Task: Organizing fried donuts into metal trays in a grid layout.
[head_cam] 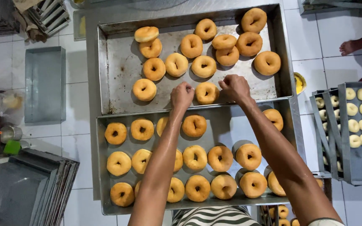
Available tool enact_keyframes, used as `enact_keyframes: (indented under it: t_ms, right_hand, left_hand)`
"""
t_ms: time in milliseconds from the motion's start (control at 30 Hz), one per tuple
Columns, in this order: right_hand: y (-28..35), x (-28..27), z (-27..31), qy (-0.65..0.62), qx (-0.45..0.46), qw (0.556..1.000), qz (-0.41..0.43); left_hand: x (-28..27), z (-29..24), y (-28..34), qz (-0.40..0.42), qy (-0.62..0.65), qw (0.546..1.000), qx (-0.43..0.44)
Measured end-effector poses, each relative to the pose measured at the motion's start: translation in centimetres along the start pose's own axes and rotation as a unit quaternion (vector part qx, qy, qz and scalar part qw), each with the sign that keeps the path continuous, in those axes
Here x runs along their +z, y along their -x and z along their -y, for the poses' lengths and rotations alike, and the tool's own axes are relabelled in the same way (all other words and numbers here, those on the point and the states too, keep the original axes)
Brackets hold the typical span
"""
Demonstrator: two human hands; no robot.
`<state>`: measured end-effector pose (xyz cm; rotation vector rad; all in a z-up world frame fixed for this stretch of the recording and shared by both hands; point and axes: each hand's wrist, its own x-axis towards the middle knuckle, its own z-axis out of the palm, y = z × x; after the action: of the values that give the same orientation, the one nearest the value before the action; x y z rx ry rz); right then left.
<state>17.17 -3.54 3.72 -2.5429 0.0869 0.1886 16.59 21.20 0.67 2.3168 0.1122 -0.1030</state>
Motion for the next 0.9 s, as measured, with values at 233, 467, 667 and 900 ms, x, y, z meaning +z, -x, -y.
enact_keyframes:
  t_ms: [233,467,667,900]
  right_hand:
    - [-0.6,1.5,-0.5,-0.014,-0.037,0.999,-0.007]
    - [0.4,-0.2,1.5,-0.024,-0.036,0.998,0.047]
    - [-0.6,1.0,0.1,-0.036,-0.032,0.999,0.021]
    - [-0.1,0.7,1.1,-0.029,-0.011,0.999,0.034]
  left_hand:
    - [0.2,-1.0,0.4,0.057,-0.115,0.990,-0.061]
    - [0.6,-0.6,0.7,0.059,-0.033,0.997,-0.034]
    - [1.9,0.8,-0.2,0.056,-0.051,0.996,-0.041]
    - [0.1,-1.4,0.8,0.103,-0.081,0.983,-0.130]
